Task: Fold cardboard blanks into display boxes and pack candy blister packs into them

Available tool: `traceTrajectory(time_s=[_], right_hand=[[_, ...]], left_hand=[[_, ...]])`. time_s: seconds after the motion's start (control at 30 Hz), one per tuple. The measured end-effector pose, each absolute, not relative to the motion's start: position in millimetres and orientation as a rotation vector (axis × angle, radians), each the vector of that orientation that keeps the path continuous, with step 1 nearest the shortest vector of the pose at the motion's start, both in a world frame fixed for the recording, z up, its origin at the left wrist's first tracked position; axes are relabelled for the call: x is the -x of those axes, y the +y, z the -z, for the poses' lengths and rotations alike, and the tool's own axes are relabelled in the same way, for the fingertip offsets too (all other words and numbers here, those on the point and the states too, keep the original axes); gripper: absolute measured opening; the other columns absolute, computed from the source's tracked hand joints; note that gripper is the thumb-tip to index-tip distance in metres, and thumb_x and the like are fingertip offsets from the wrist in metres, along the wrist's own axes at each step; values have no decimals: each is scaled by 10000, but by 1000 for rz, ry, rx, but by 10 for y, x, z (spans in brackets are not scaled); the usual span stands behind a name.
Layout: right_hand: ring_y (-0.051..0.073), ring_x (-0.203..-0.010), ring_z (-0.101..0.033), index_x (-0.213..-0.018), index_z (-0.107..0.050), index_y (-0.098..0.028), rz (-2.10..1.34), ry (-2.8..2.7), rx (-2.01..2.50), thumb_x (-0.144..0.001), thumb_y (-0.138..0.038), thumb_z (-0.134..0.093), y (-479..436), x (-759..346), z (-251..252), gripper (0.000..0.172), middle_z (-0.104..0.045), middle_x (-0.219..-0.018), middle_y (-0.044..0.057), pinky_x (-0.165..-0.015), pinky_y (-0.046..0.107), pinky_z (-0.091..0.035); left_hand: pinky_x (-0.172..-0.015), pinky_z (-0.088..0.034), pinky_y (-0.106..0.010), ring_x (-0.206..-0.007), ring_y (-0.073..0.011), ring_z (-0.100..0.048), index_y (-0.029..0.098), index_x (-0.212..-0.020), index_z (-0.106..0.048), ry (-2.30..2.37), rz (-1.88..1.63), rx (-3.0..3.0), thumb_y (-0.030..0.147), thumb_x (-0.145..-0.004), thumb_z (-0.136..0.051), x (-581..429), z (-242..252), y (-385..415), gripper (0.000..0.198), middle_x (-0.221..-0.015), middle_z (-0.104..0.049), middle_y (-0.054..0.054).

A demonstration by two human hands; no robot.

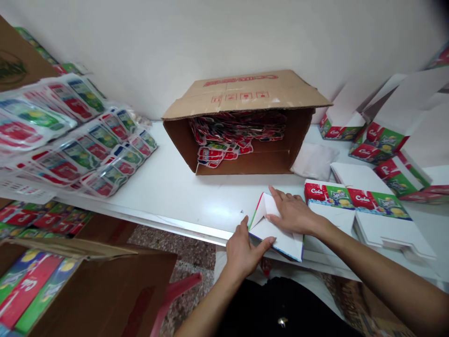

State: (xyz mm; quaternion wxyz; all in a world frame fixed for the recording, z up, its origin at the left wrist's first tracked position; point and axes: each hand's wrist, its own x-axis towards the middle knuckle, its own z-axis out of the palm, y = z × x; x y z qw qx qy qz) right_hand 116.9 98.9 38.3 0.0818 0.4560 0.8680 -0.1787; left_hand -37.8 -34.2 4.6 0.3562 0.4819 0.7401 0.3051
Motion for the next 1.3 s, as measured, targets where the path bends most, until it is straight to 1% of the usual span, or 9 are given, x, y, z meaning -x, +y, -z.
traceTrajectory(time_s=[0.1,0.2,0.37,0.57,0.73,0.97,1.1,1.2,1.3], right_hand=[[364,-1349,-341,-1516,-83,-52,906,2597,-1218,-848,-626,-412,1025,-1269,-487,940,-280,-1503,233,-1073,510,-302],[279,-1370,-340,-1487,-297,-174,1346,2507,-1192,-898,-662,-252,1117,-1402,-634,767,-320,-1515,96,-1125,423,-287],[284,-1339,-391,-1382,-478,-271,1507,2453,-1432,-877,-672,-342,1227,-1605,-733,659,-442,-1451,41,-1119,466,-289],[239,-1024,-617,-1201,-587,-186,1949,2367,-1001,-841,-548,-533,1110,-1863,-1106,513,-669,-1121,59,-865,357,-501],[217,-863,-599,-931,-658,-228,1151,2798,-1196,-893,-511,-462,1024,-2277,-1592,346,-669,-921,49,-781,344,-467],[226,-929,-593,-980,-691,-211,-179,3070,-1762,-908,-423,-439,1756,-3238,-2274,337,-682,-972,126,-845,406,-406],[222,-1146,-516,-1194,-607,-22,-895,2602,-2217,-903,-487,-319,2414,-3777,-2836,620,-579,-1259,204,-768,373,-326],[289,-1203,-449,-1223,-550,54,-996,2404,-2434,-799,-587,-195,2683,-4042,-3040,846,-483,-1337,247,-690,417,-290],[245,-1095,-545,-1185,-592,56,-827,2451,-2695,-828,-529,-362,2639,-4122,-2903,723,-618,-1164,235,-689,377,-330]], left_hand=[[-952,-454,-466,-1085,-313,-602,192,-1387,-390,1738,-879,-1144,564,-714,-692,378,-56,-396,826,-1190,-645,-124],[-1023,-416,-442,-1187,-288,-544,183,-1352,-438,1666,-1035,-1143,484,-737,-708,376,-33,-424,736,-1297,-582,-120],[-1108,-328,-455,-1334,-284,-400,242,-1380,-415,1653,-1170,-1367,389,-749,-722,502,-27,-461,717,-1424,-450,-102],[-1142,-271,-471,-1429,-291,-225,370,-1442,-273,1504,-1171,-1712,293,-809,-676,645,34,-378,753,-1561,-218,-57],[-1048,-406,-477,-1369,-294,-348,337,-1480,-131,1594,-1134,-1677,312,-860,-594,484,150,-206,774,-1551,-224,-103],[-904,-522,-430,-1142,-272,-578,226,-1363,-422,1721,-1098,-1485,424,-868,-519,425,419,-131,542,-1363,-504,-126],[-865,-535,-421,-1068,-274,-620,211,-1313,-482,1778,-1126,-1480,483,-854,-508,388,545,-85,535,-1293,-570,-124],[-895,-518,-426,-1052,-266,-622,202,-1300,-491,1799,-1136,-1486,506,-855,-492,361,628,-70,538,-1263,-589,-120],[-907,-510,-433,-1028,-262,-628,196,-1300,-490,1798,-1116,-1465,505,-862,-488,385,672,-80,535,-1237,-603,-120]])
